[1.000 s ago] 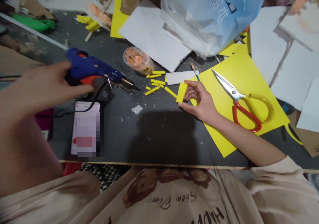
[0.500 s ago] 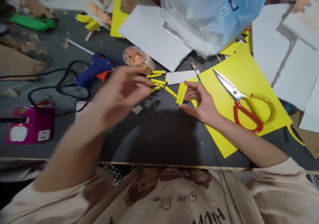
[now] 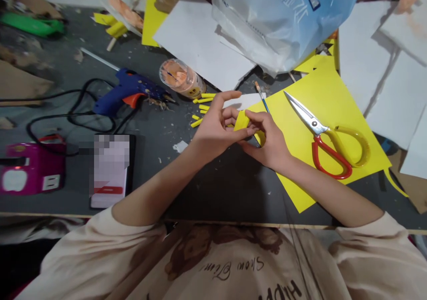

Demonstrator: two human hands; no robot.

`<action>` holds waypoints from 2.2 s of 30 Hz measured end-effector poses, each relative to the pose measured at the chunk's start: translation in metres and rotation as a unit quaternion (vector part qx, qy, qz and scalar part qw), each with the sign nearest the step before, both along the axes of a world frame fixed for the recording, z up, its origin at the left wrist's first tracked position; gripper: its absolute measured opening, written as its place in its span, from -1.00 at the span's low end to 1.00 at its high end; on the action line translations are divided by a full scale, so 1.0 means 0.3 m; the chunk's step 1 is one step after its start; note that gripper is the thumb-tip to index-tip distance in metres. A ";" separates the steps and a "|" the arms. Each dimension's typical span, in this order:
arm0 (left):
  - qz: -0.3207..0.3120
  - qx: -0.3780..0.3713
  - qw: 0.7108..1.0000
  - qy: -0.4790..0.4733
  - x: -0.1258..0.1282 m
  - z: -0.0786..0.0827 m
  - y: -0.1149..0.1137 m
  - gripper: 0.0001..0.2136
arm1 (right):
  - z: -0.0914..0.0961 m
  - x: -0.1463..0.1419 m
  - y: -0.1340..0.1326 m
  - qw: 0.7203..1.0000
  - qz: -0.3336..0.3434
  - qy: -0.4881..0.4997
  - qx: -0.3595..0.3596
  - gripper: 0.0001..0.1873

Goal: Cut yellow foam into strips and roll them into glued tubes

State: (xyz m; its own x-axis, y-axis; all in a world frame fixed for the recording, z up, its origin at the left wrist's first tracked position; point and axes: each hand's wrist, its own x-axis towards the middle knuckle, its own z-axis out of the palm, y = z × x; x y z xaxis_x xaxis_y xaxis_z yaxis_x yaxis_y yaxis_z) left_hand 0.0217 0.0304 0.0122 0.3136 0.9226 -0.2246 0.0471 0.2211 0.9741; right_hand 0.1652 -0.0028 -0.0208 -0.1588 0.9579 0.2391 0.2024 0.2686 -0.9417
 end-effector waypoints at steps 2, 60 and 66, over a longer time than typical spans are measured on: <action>0.006 0.003 1.000 -0.002 0.006 -0.001 0.001 -0.39 | -0.005 -0.001 0.001 1.000 -0.001 0.000 0.017 -0.45; 0.059 0.084 0.990 -0.093 -0.071 -0.064 -0.073 -0.84 | 0.073 -0.014 -0.007 0.972 -0.007 0.125 -0.200 -0.72; 0.075 0.084 0.990 -0.086 -0.069 -0.072 -0.076 -0.78 | 0.071 -0.017 -0.004 0.975 0.000 0.115 -0.192 -0.72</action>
